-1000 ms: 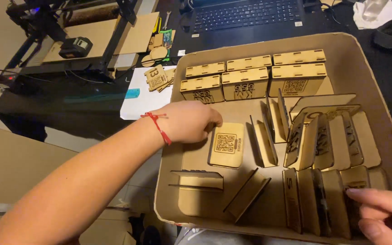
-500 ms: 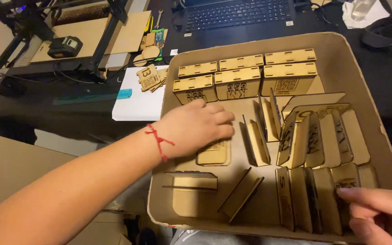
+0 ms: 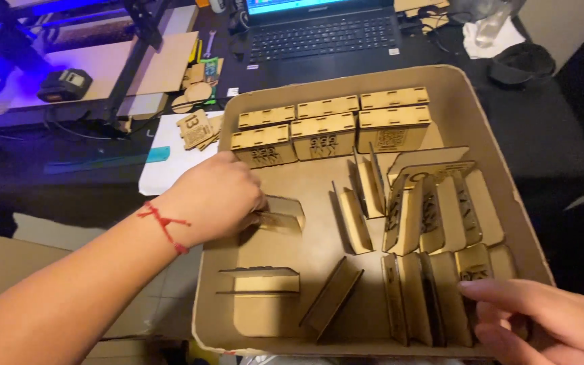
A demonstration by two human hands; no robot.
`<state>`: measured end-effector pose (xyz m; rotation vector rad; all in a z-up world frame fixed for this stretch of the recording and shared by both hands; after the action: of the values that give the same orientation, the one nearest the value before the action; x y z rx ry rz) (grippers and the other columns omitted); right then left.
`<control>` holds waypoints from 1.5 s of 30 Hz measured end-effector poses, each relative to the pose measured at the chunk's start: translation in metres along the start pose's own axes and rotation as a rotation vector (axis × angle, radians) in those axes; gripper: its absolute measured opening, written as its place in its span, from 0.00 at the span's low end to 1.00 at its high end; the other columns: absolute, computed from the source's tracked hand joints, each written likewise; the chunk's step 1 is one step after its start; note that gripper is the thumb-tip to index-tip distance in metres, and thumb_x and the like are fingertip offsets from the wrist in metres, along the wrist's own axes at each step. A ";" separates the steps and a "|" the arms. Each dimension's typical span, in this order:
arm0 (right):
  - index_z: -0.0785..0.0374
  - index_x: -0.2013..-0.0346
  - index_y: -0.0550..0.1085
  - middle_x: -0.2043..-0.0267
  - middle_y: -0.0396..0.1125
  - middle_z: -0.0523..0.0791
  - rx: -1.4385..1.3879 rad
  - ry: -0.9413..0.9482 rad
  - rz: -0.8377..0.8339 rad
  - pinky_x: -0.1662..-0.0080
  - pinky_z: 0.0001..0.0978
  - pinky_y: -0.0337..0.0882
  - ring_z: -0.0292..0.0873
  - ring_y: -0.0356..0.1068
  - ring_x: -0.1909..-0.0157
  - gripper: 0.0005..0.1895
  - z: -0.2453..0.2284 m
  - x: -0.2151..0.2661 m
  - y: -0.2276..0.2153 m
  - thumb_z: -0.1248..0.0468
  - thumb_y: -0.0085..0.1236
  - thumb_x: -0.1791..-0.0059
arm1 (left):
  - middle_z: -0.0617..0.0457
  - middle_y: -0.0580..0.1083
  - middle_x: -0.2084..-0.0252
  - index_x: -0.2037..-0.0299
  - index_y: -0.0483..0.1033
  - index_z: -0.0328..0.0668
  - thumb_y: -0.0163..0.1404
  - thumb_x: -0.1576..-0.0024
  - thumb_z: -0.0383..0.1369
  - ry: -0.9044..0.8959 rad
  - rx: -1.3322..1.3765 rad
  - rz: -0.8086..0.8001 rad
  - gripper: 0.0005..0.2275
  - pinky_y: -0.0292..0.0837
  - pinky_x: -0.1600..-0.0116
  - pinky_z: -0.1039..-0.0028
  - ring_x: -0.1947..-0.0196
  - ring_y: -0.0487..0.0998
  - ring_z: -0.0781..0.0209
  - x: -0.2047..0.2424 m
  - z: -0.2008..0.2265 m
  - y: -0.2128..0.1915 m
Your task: The person organizes small, laser-cut cardboard pieces inside a larger cardboard box. They pick up individual pieces, some with QR codes and numbers, and arrange them into neat rows within the box's compartments.
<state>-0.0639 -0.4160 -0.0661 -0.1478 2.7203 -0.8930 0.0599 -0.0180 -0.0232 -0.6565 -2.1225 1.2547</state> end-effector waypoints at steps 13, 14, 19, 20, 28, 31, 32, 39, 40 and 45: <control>0.57 0.59 0.84 0.82 0.73 0.37 -0.017 -0.042 0.054 0.72 0.18 0.67 0.29 0.67 0.82 0.18 0.002 0.001 0.007 0.66 0.63 0.64 | 0.55 0.77 0.72 0.76 0.79 0.53 0.43 0.43 0.42 -0.224 0.125 -0.153 0.14 0.65 0.59 0.60 0.71 0.77 0.50 -0.002 0.006 0.000; 0.58 0.55 0.82 0.82 0.72 0.38 -0.061 -0.067 0.041 0.71 0.17 0.67 0.29 0.67 0.82 0.21 0.006 0.002 0.007 0.66 0.62 0.63 | 0.55 0.77 0.74 0.76 0.77 0.53 0.43 0.43 0.41 -0.239 0.185 -0.178 0.13 0.65 0.58 0.60 0.72 0.77 0.49 -0.003 0.002 0.001; 0.62 0.42 0.76 0.86 0.63 0.41 -0.372 -0.110 -0.164 0.75 0.21 0.64 0.32 0.63 0.85 0.28 0.053 0.005 0.007 0.66 0.58 0.59 | 0.58 0.78 0.72 0.72 0.76 0.52 0.41 0.37 0.47 -0.278 0.356 -0.220 0.16 0.63 0.50 0.59 0.70 0.77 0.51 -0.009 -0.012 -0.007; 0.61 0.44 0.76 0.86 0.65 0.41 -0.329 -0.103 -0.132 0.75 0.20 0.65 0.32 0.65 0.85 0.28 0.049 0.006 0.007 0.65 0.58 0.59 | 0.55 0.75 0.76 0.75 0.72 0.49 0.40 0.37 0.47 -0.297 0.477 -0.224 0.18 0.64 0.55 0.61 0.72 0.74 0.51 -0.010 -0.014 -0.011; 0.67 0.42 0.76 0.85 0.58 0.44 -0.517 -0.025 -0.193 0.76 0.25 0.61 0.38 0.66 0.85 0.30 0.059 0.009 0.007 0.70 0.57 0.60 | 0.55 0.69 0.83 0.82 0.67 0.48 0.46 0.37 0.47 -0.426 0.780 -0.301 0.21 0.62 0.65 0.69 0.75 0.66 0.57 -0.004 -0.014 -0.030; 0.62 0.43 0.75 0.86 0.59 0.40 -0.343 -0.127 -0.162 0.77 0.20 0.60 0.32 0.60 0.85 0.29 0.051 0.005 0.006 0.69 0.57 0.61 | 0.55 0.71 0.87 0.86 0.72 0.50 0.49 0.40 0.45 -0.230 0.551 -0.033 0.21 0.68 0.49 0.64 0.82 0.71 0.52 -0.004 -0.010 -0.017; 0.63 0.42 0.75 0.86 0.63 0.41 -0.360 -0.104 -0.181 0.77 0.20 0.61 0.31 0.63 0.86 0.29 0.055 0.006 0.005 0.67 0.57 0.60 | 0.58 0.72 0.86 0.87 0.74 0.55 0.51 0.44 0.39 -0.087 0.251 0.161 0.16 0.65 0.49 0.64 0.82 0.70 0.55 -0.002 -0.005 -0.016; 0.56 0.52 0.79 0.88 0.62 0.37 -0.146 -0.099 -0.026 0.79 0.21 0.61 0.31 0.59 0.87 0.22 0.042 0.006 0.017 0.65 0.57 0.61 | 0.65 0.68 0.81 0.74 0.75 0.54 0.55 0.44 0.26 0.315 -0.270 0.576 0.09 0.65 0.50 0.68 0.77 0.68 0.60 0.027 -0.007 -0.004; 0.56 0.52 0.79 0.88 0.62 0.37 -0.150 -0.096 -0.023 0.79 0.21 0.61 0.31 0.59 0.87 0.22 0.044 0.005 0.018 0.65 0.57 0.61 | 0.65 0.68 0.81 0.74 0.75 0.54 0.55 0.44 0.26 0.321 -0.271 0.573 0.09 0.65 0.50 0.68 0.77 0.68 0.60 0.027 -0.012 -0.001; 0.51 0.54 0.83 0.89 0.65 0.37 -0.018 -0.003 -0.023 0.77 0.23 0.63 0.32 0.61 0.86 0.20 0.038 0.009 0.016 0.61 0.59 0.61 | 0.66 0.68 0.84 0.83 0.73 0.59 0.58 0.49 0.26 0.166 -0.258 0.306 0.14 0.63 0.53 0.70 0.81 0.67 0.61 0.017 -0.027 0.001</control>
<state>-0.0613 -0.4261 -0.1072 -0.1834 2.7298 -0.8745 0.0665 0.0101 -0.0099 -1.1925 -2.1164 1.0409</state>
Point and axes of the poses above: each hand's wrist, its own x-axis away from the middle knuckle, its own y-axis out of the palm, z = x × y, the point moved 1 cm from there along -x, towards the middle knuckle
